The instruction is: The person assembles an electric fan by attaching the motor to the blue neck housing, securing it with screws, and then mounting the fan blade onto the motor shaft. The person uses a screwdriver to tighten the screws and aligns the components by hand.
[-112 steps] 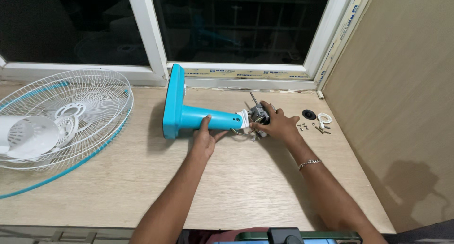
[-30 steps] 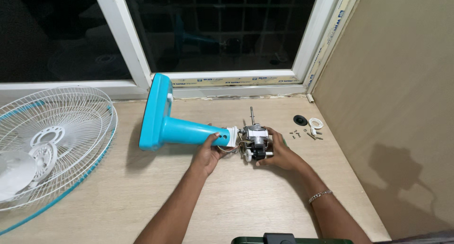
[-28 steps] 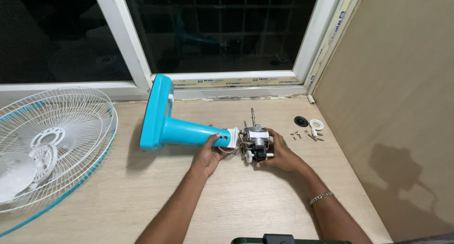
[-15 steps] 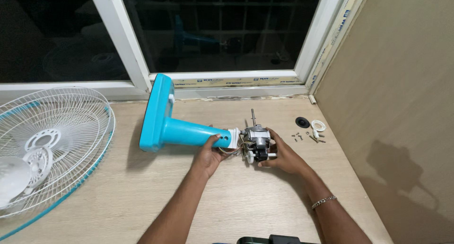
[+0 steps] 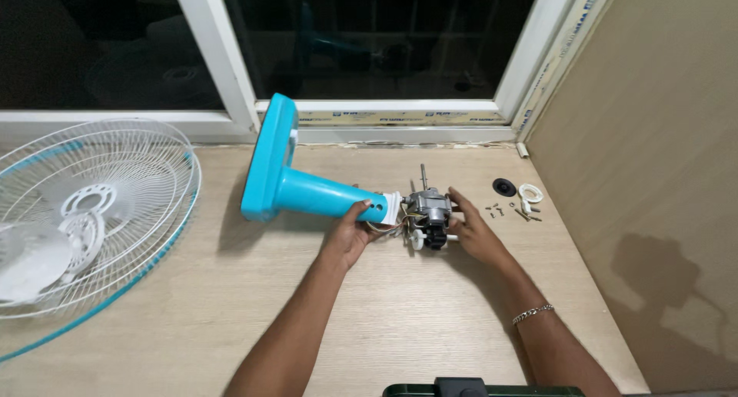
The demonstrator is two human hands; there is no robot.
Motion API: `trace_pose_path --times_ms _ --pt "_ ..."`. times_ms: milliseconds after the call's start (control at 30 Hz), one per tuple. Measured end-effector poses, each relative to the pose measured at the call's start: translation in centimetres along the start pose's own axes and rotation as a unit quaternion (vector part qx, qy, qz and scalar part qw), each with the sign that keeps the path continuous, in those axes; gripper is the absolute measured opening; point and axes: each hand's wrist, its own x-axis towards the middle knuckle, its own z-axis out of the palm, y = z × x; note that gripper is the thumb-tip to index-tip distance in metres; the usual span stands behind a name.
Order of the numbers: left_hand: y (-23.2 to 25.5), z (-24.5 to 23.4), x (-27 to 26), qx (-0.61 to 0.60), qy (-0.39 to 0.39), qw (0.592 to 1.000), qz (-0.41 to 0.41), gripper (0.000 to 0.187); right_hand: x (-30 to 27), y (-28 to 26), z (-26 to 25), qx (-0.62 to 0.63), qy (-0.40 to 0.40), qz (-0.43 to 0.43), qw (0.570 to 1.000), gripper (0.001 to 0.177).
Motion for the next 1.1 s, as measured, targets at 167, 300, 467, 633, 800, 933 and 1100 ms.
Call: trace_pose_path --times_ms 167,300,467,633,800,933,1100 --pt "-0.3 -0.4 0.1 0.007 -0.008 1.0 0.011 0.081 2.0 1.1 0.1 -0.006 0.043 -0.005 0.999 0.061" --pt "-0.3 -0.8 0.2 0.009 -0.009 1.0 0.006 0.082 5.3 0.9 0.7 -0.023 0.038 -0.079 0.996 0.067" --pt "-0.3 -0.6 0.0 -0.008 -0.038 0.999 0.023 0.085 8.9 -0.8 1.0 -0.069 0.011 -0.038 0.997 0.066" --pt "0.0 -0.4 0.0 -0.002 -0.039 0.999 0.033 0.09 10.4 -1.4 1.7 -0.075 0.004 -0.022 0.997 0.057" --pt "0.2 -0.4 0.2 -0.008 -0.035 0.999 0.012 0.088 10.4 -1.3 2.5 -0.066 0.01 -0.077 0.995 0.047" --pt "0.3 -1.0 -0.2 -0.007 -0.05 0.999 0.011 0.083 9.7 -2.1 2.8 -0.07 -0.015 -0.013 0.997 0.049" --pt "0.8 -1.5 -0.6 -0.014 -0.08 0.997 -0.002 0.08 7.8 -4.1 3.0 -0.125 -0.022 0.033 0.991 0.053"
